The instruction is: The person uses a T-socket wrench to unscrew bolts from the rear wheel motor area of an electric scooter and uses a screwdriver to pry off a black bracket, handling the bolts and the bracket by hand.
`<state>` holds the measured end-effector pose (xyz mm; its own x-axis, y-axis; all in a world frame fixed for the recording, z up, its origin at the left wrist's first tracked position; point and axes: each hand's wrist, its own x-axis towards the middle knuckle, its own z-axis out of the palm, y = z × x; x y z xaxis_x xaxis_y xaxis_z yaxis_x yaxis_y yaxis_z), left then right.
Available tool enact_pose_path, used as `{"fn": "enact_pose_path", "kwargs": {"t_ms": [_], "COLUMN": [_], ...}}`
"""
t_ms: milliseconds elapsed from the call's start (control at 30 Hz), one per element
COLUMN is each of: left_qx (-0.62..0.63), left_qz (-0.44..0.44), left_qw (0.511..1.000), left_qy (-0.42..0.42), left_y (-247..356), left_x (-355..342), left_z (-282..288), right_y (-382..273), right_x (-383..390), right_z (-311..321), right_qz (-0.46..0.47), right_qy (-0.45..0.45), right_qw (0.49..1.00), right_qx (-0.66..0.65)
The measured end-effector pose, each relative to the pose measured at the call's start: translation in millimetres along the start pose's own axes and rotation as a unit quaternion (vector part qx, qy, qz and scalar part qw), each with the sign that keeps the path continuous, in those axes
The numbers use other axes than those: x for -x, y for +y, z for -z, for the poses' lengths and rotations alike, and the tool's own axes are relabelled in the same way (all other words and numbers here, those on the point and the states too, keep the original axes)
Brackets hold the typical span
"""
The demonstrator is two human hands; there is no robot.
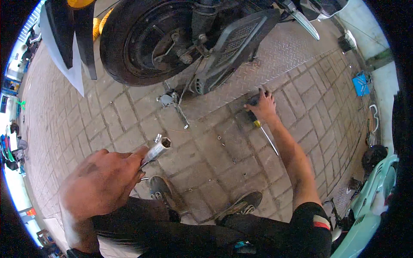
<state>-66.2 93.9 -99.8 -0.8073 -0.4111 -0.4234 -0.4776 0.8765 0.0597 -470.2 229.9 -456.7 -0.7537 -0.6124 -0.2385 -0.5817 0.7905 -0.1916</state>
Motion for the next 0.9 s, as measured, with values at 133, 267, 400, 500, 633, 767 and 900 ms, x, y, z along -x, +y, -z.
{"fn": "enact_pose_path", "kwargs": {"t_ms": [133,267,400,500,633,767,900], "left_qx": [0.035,-0.01,-0.02,-0.023,-0.011,0.0,-0.006], "left_qz": [-0.065,-0.064,-0.092,-0.11,-0.113,-0.123,-0.073], "left_qw": [0.995,0.998,0.996,0.993,0.993,0.991,0.997], "left_qy": [-0.069,-0.025,0.0,0.023,0.028,0.054,-0.028], "left_y": [-1.8,1.4,-5.7,-7.0,-6.5,-11.1,-9.1], "left_x": [-13.7,-8.8,-5.6,-6.0,-8.4,-5.6,-9.7], "left_z": [13.3,8.8,4.1,1.6,1.3,-6.5,2.6], "right_y": [-1.1,-1.8,-9.6,-19.7,-37.7,-49.5,-58.6], "right_x": [-2.9,-4.5,1.3,0.0,-17.5,-14.2,26.2], "right_z": [2.7,2.1,-1.3,-2.4,-4.6,-10.7,-34.4], "right_qz": [-0.058,-0.07,-0.019,0.032,0.034,0.069,0.229], "right_qy": [-0.004,-0.019,0.03,0.069,0.067,0.109,0.083], "right_qw": [0.998,0.997,0.999,0.997,0.997,0.992,0.97], "right_qx": [0.002,-0.012,0.0,-0.014,-0.025,-0.012,0.001]}}
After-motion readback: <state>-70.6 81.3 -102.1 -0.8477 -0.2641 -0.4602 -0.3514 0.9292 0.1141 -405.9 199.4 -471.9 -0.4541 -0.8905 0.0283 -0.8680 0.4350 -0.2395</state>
